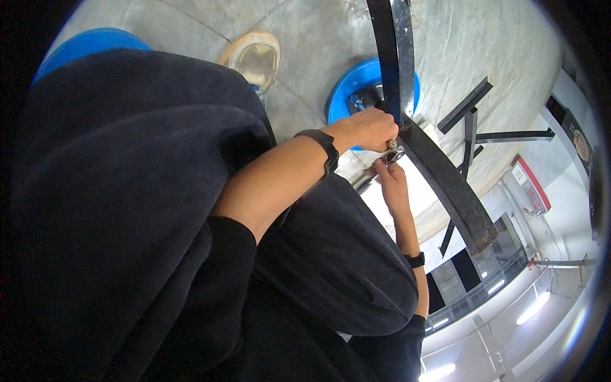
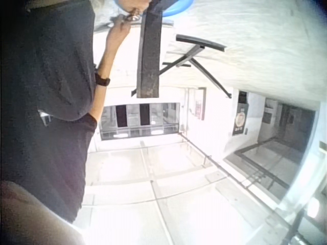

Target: The person assembles a table by placing a metal support over the base and tightening a bolt using a socket wrench.

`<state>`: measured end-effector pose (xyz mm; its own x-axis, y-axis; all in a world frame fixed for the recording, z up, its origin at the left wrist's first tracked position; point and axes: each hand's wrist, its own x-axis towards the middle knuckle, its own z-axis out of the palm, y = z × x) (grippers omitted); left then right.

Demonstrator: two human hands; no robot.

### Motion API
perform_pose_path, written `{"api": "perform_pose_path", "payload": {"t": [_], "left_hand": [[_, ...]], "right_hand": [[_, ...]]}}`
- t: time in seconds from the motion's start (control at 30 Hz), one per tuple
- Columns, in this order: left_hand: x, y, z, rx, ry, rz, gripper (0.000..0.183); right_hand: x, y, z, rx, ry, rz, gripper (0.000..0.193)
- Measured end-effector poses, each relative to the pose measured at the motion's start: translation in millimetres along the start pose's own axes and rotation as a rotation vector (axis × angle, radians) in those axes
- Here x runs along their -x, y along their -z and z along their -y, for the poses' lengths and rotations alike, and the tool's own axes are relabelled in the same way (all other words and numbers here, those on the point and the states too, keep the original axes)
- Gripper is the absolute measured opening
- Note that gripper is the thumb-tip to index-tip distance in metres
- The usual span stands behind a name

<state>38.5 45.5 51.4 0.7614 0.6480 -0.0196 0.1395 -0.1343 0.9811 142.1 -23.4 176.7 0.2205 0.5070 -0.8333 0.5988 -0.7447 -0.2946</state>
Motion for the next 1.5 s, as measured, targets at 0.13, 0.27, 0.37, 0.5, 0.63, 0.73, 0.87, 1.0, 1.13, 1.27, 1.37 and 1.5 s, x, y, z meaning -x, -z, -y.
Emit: {"api": "perform_pose_path", "payload": {"t": [0.13, 0.27, 0.37, 0.5, 0.63, 0.73, 0.87, 1.0, 1.13, 1.27, 1.37, 1.5], "left_hand": [[0.5, -9.6, 0.9, 0.016, 0.035, -0.116, 0.025], [-1.6, -0.5, 2.0, -0.006, 0.067, -0.129, 0.039], [-1.2, 4.6, 3.5, -0.034, 0.052, -0.039, 0.037], [4.6, 0.3, 1.0, -0.085, -0.035, 0.015, 0.03], [9.2, -14.3, 7.3, -0.065, -0.078, -0.095, 0.026], [13.0, -26.0, 14.5, -0.019, -0.161, -0.319, 0.022], [14.5, -22.3, 5.8, -0.022, -0.12, -0.301, 0.03], [11.1, -1.8, -1.2, -0.048, 0.0, -0.115, 0.035], [15.0, 6.0, 1.0, -0.034, 0.002, -0.063, 0.023], [18.6, 5.0, 0.3, -0.055, -0.026, 0.008, 0.016], [14.7, -10.7, 5.6, 0.014, -0.065, -0.132, 0.018], [14.9, -21.3, 9.5, 0.056, -0.154, -0.292, 0.029]], "right_hand": [[4.6, -19.9, 15.5, -0.621, -0.142, 0.258, 0.028], [-2.7, -0.5, 18.6, 0.168, 0.052, 0.04, 0.023], [3.6, 2.7, 35.6, 0.637, 0.054, -0.168, 0.015], [1.3, 8.4, 15.0, 0.85, 0.325, -0.296, 0.013], [4.0, -0.4, 4.8, 0.091, 0.044, -0.043, 0.012], [7.0, -8.9, 20.1, -0.442, -0.204, 0.153, 0.019], [3.1, 6.5, 39.5, -0.634, -0.239, 0.204, 0.021], [-5.9, 9.3, 55.0, -0.197, -0.185, 0.166, 0.021], [-9.2, 8.6, 66.8, 0.823, 0.32, -0.026, 0.022], [0.6, -0.6, 62.8, 0.731, 0.252, -0.016, 0.023], [-5.1, -2.1, 47.4, 0.163, 0.009, -0.011, 0.014], [1.5, -6.1, 47.6, -0.716, -0.34, 0.119, 0.015]]}}
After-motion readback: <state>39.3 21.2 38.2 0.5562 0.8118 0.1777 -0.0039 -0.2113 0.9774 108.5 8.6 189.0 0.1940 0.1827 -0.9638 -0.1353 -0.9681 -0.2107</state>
